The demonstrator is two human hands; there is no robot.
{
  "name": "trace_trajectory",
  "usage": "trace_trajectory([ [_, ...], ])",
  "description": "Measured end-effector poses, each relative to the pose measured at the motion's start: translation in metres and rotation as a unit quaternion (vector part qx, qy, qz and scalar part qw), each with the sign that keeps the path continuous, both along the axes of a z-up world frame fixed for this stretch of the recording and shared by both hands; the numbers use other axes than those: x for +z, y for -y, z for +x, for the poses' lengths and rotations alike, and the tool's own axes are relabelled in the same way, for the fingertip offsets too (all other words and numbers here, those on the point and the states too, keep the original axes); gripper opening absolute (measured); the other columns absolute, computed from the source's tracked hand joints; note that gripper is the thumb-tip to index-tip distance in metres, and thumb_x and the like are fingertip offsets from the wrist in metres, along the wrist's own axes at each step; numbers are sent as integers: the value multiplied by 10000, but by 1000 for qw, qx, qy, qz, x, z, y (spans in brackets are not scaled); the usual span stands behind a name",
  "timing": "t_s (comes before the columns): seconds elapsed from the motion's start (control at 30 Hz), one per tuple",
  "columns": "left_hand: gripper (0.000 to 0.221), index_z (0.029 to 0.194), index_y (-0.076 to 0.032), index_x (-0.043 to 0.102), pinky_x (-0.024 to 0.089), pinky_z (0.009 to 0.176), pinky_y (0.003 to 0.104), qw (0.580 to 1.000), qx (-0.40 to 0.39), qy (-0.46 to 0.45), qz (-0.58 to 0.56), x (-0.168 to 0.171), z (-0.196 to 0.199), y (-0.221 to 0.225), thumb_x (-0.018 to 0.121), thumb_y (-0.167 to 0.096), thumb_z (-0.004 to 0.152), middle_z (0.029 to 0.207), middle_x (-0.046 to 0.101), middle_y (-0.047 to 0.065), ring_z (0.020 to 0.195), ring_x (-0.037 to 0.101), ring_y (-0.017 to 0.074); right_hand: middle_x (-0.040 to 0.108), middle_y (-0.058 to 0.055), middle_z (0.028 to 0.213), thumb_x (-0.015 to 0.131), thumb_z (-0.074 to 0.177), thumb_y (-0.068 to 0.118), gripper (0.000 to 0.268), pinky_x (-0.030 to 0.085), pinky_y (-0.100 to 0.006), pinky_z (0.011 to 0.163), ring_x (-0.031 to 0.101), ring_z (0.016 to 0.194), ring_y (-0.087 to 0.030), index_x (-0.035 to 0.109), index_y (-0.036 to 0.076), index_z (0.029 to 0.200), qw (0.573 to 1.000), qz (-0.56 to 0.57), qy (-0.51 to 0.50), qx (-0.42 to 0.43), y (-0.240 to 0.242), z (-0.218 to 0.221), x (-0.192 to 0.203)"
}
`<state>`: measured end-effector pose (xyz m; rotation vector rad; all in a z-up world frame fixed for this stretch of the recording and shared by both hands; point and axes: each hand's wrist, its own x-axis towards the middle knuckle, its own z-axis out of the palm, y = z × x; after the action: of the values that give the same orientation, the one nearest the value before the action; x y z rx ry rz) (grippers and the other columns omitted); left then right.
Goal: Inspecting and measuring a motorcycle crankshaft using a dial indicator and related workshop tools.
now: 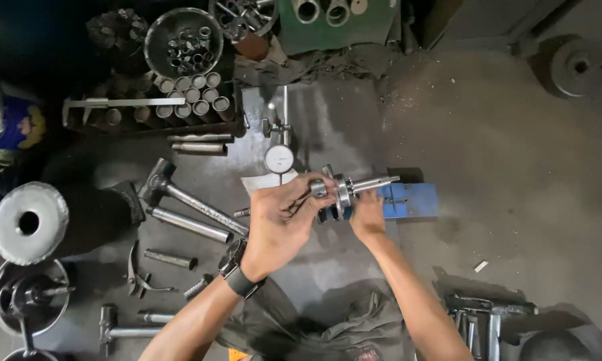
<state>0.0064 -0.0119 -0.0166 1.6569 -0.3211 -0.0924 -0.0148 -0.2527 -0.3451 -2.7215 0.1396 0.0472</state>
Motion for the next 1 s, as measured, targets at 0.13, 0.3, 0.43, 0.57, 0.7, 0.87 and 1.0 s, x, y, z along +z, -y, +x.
trace_trajectory([
  [0.13,154,1092,49,718,595,785,225,1000,-8,16,1,-11,4,4,672,51,945,979,791,71,868,734,67,555,-176,1392,746,757,127,471,352,-526,1117,460,1348,-381,663,124,1220,996,-11,7,85,-1,6,75],
  [0.3,163,1099,39,722,598,772,231,1000,-11,27,12,-16,6,8,692,35,939,973,794,83,852,741,82,481,-184,1394,914,554,340,882,325,-514,1123,401,1348,-398,551,29,1295,978,-19,-90,190,-8,29,118],
  [0.43,174,1103,26,727,595,751,238,999,-13,26,18,-26,8,11,711,2,932,941,794,95,840,753,93,465,-187,1383,913,562,334,973,333,-550,1103,430,1313,-377,502,-6,1376,972,-67,-108,198,-6,32,86],
  [0.57,180,1103,10,729,590,726,238,999,-16,27,18,-35,12,16,722,-30,928,929,796,92,821,759,94,477,-181,1364,898,598,329,857,391,-554,1057,451,1301,-371,515,31,1304,968,-73,-139,194,-1,38,91],
  [0.7,185,1096,0,740,577,687,243,999,-16,18,47,-33,11,17,736,-36,915,920,798,93,779,750,107,502,-161,1333,867,634,331,765,431,-536,1020,481,1277,-361,553,64,1279,966,-80,-139,204,2,36,89],
  [0.87,182,1114,0,731,581,697,247,999,-24,21,43,-34,10,12,721,-36,936,928,788,98,797,771,117,507,-147,1328,870,572,240,797,446,-534,980,495,1237,-364,549,34,1272,975,-70,-133,164,1,35,88],
  [1.0,179,1123,9,727,590,742,253,998,-29,39,35,-39,12,7,711,-28,949,961,785,109,847,782,132,512,-131,1329,848,629,249,771,449,-539,967,499,1248,-351,542,114,1324,964,-112,-132,201,2,34,97],
])
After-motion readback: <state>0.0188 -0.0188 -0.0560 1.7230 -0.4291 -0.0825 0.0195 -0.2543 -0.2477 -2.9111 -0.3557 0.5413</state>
